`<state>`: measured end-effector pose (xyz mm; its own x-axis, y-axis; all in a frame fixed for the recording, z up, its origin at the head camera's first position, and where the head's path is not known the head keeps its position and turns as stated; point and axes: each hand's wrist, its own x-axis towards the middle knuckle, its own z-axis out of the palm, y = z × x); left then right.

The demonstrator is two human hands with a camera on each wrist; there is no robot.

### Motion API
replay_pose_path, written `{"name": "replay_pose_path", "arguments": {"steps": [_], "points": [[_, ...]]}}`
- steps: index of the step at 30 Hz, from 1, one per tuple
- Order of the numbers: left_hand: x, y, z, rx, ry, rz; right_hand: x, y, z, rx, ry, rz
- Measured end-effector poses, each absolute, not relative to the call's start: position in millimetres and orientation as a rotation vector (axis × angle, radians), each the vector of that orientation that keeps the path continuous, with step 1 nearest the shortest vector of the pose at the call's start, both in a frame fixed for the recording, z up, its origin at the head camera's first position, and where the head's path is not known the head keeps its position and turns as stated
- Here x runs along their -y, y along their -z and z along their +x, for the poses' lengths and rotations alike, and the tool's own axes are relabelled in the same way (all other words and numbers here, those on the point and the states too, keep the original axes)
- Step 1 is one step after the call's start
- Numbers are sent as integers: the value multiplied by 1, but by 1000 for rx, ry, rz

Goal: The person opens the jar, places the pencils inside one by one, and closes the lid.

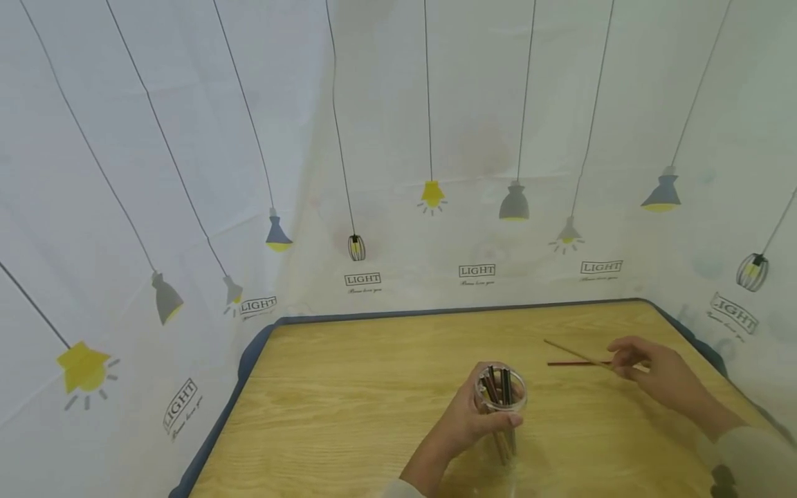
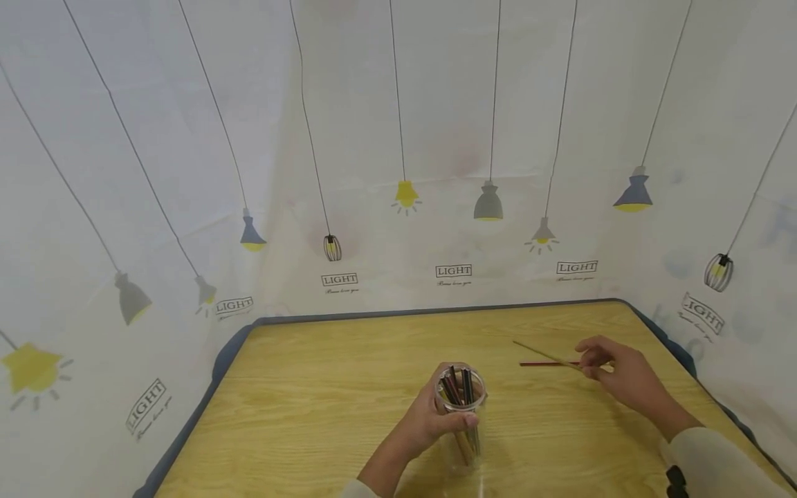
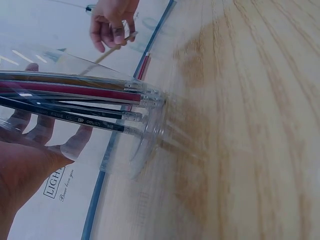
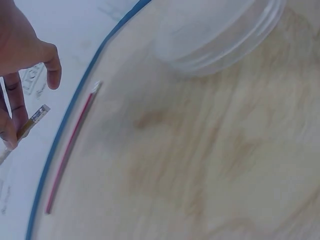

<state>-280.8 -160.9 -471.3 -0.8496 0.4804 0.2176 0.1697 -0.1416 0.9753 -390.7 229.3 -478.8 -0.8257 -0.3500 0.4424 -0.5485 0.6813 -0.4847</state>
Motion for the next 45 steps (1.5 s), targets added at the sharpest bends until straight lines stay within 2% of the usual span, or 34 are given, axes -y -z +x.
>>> {"name": "replay_pose_path", "arguments": {"steps": [18, 45], "points": [[161, 470, -283, -1871, -2095, 791, -173, 426, -363, 2354, -1473, 741], [160, 471, -283, -1861, -2091, 809, -102, 358, -313, 2111, -2136, 975]]}}
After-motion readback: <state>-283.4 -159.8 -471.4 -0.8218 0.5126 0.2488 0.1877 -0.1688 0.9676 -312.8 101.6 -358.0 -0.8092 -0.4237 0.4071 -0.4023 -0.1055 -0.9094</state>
